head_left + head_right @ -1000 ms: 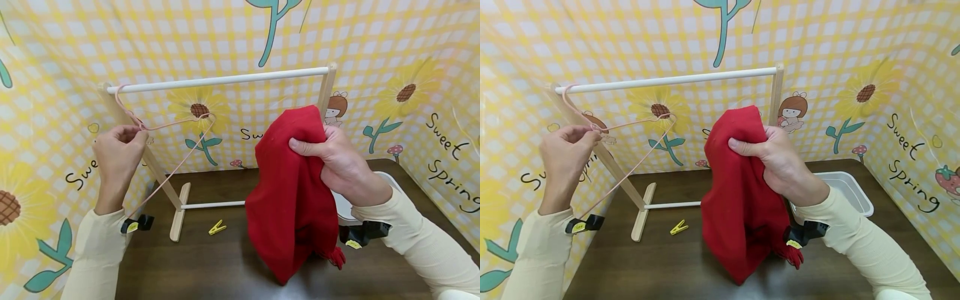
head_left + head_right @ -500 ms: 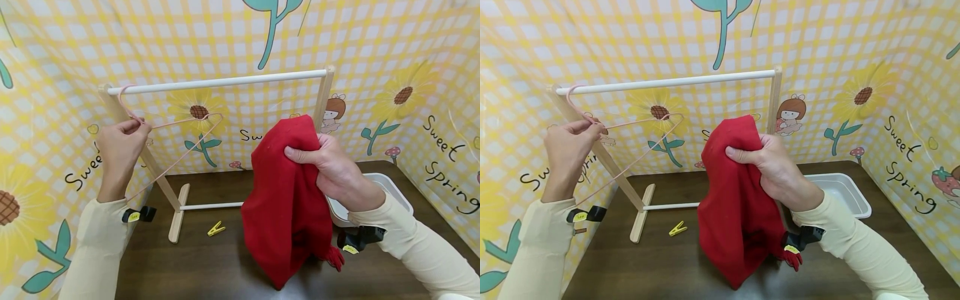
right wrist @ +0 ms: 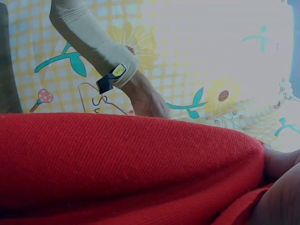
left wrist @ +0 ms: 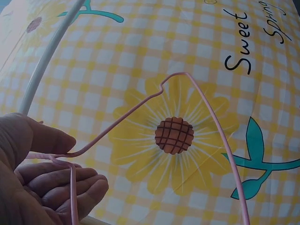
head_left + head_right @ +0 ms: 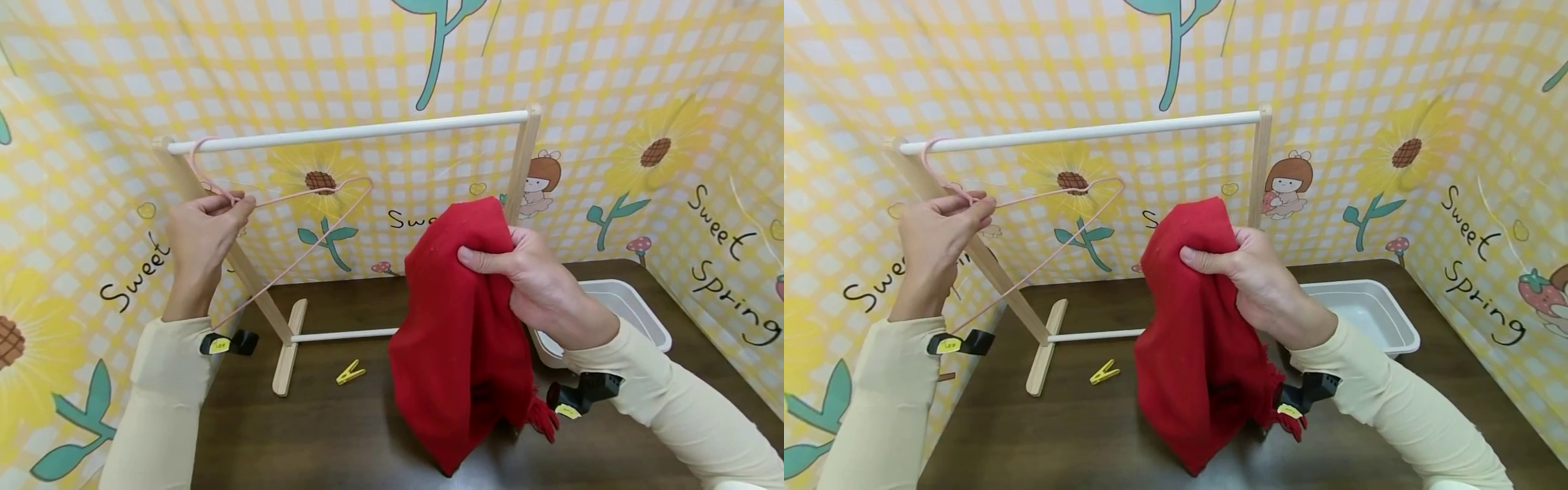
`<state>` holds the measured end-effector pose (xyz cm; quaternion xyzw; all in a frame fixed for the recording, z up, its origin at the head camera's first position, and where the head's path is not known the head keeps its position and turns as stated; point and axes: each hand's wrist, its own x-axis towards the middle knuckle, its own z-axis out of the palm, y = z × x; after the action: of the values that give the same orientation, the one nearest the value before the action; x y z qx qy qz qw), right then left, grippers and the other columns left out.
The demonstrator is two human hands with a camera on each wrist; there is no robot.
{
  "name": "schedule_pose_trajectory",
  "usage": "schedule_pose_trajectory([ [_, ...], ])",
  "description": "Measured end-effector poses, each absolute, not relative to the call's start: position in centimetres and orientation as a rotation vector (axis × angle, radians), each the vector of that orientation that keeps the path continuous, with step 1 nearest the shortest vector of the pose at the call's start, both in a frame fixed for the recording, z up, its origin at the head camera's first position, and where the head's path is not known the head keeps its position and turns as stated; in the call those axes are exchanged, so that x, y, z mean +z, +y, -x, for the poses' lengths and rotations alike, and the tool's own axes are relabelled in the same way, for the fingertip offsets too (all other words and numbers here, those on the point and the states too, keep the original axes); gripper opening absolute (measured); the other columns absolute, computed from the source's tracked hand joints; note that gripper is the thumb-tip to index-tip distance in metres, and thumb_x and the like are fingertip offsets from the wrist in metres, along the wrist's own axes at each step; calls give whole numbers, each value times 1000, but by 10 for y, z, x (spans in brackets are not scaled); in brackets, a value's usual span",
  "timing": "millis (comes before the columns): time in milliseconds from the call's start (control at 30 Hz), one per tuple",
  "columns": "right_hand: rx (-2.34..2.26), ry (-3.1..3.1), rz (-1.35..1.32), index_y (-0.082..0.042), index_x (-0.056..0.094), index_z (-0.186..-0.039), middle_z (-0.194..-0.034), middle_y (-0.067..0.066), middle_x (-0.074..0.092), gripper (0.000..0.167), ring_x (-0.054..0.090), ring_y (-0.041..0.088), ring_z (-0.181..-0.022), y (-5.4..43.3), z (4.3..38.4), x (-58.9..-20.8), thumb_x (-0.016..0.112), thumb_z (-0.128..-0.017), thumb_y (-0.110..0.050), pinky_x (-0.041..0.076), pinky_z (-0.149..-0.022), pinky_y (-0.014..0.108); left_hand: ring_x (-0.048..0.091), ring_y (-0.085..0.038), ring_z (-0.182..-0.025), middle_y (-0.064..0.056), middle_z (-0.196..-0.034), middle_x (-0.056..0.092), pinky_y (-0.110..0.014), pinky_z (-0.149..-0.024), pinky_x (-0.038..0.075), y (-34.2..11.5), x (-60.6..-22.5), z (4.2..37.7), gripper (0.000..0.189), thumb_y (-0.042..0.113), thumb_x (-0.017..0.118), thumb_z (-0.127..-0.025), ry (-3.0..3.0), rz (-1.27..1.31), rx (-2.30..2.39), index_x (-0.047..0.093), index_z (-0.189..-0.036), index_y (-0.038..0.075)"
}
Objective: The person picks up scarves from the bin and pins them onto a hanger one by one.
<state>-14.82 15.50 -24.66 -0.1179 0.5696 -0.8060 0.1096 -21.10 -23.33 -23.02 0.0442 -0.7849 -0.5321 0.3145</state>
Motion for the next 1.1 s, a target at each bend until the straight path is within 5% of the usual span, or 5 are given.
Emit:
schedule_pose_trajectory([
  [200, -2369, 1679, 338, -15, 75, -99, -95, -1, 76, 19, 73, 15, -85, 156, 148, -247, 67, -94, 2, 61, -80, 25, 75, -2, -71, 12, -83, 77, -13, -62, 61, -238, -228, 213, 4, 8, 80, -86, -1971, 60, -1702, 80, -83, 7],
  [467, -2376, 1675, 305, -16, 76, -97, -94, -3, 76, 21, 72, 14, -84, 157, 148, -252, 66, -94, 3, 61, -78, 24, 78, -16, -72, -6, -80, 77, -26, -73, 64, -239, -230, 214, 4, -9, 73, -86, -1816, 197, -1949, 76, -84, -9],
  [900, -2390, 1668, 305, -15, 76, -97, -92, -2, 76, 24, 73, 13, -81, 157, 151, -258, 65, -94, 5, 61, -76, 23, 77, -15, -65, -3, -72, 76, -26, -64, 65, -234, -220, 214, 19, -16, 72, -83, -1812, 96, -1867, 71, -67, -6],
  [1100, -2391, 1664, 288, -15, 75, -99, -94, -2, 76, 22, 73, 14, -83, 158, 151, -257, 65, -94, 4, 61, -77, 23, 77, -15, -67, -4, -75, 77, -26, -65, 65, -229, -211, 212, 15, -17, 71, -83, -1809, 97, -1886, 73, -73, -6],
])
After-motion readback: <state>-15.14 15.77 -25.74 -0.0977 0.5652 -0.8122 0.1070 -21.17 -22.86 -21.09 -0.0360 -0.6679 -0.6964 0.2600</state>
